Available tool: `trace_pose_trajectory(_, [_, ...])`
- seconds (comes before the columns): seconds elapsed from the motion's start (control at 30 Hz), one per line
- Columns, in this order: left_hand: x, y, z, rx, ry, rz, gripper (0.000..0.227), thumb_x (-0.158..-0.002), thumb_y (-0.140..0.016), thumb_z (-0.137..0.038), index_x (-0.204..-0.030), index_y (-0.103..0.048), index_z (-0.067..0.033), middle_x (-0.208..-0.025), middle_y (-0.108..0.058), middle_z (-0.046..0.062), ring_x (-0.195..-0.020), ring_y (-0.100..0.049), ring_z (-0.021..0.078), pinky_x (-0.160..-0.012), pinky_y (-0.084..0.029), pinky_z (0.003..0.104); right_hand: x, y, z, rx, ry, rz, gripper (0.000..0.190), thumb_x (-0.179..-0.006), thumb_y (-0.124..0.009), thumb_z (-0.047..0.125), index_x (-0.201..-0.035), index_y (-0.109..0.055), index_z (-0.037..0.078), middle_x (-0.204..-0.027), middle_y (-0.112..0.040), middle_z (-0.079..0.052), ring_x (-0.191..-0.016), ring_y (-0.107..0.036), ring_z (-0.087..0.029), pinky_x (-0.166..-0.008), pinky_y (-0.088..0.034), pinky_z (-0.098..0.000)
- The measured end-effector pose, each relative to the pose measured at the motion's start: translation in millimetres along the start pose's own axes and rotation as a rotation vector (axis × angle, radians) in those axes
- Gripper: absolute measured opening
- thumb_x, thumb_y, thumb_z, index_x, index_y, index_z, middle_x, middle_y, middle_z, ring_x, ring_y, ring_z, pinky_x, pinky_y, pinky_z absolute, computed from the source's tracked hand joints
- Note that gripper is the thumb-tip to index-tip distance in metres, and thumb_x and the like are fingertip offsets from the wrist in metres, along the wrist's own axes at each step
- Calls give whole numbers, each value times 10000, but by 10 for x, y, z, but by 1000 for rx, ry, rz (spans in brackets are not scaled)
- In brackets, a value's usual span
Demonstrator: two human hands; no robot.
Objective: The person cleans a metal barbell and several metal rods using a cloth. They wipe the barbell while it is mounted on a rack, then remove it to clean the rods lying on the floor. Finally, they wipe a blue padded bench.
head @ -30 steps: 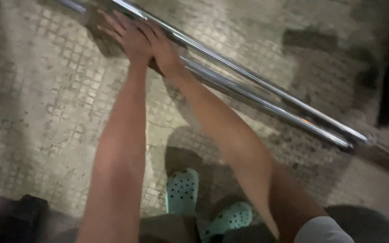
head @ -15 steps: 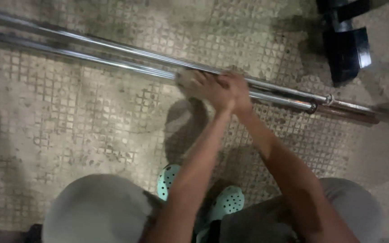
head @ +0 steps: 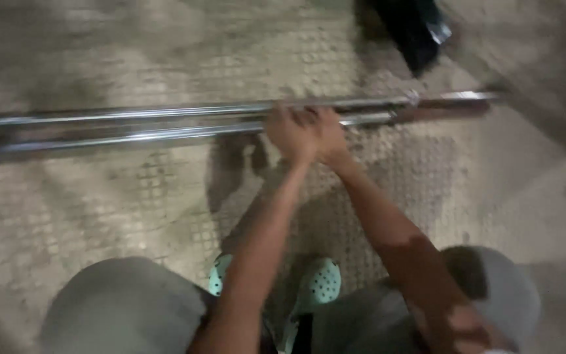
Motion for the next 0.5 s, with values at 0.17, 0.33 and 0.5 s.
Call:
trace_pose_trajectory(0.17, [-224, 286, 309, -192, -354, -125, 332, -911, -636, -172, -1217, -668, -48, -1324, -591, 174, -1241, -515, 397, -1023, -369, 596, -24, -27, 114, -43, -322, 175, 659, -883, -634, 510, -1408, -583, 115, -1383, -525, -183, -1239, -462, -419, -1070, -359, -561])
trace_pose_trajectory(0.33, [-322, 317, 342, -426, -247, -63, 303, -960, -658, -314, -1115, -672, -54, -1174, -613, 187, -1145, -543, 403, -972, -365, 597, 16, -343, -190, -112, -466, 224, 539, -871, -587, 433, -1353, -657, 203, -1391, -540, -155, -1289, -446, -407, -1116, -331, -544])
trace_pose_trajectory(0.5, [-465, 91, 232, -118, -132, 217, 269, -1065, -622, -338, -1098, -658, -73, -1038, -676, 113, -1013, -638, 302, -931, -463, 494, 119, -824, -762, -338, -456, 195, 446, -1025, -466, 384, -1359, -685, 185, -1417, -555, -162, -1306, -448, -423, -1134, -350, -530])
Point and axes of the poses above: each hand's wrist, its own x-axis away from the middle knuckle, its own y-axis out of the back of the hand, z = x × y, the point moved 4 cm from there along -x, towards the middle knuckle
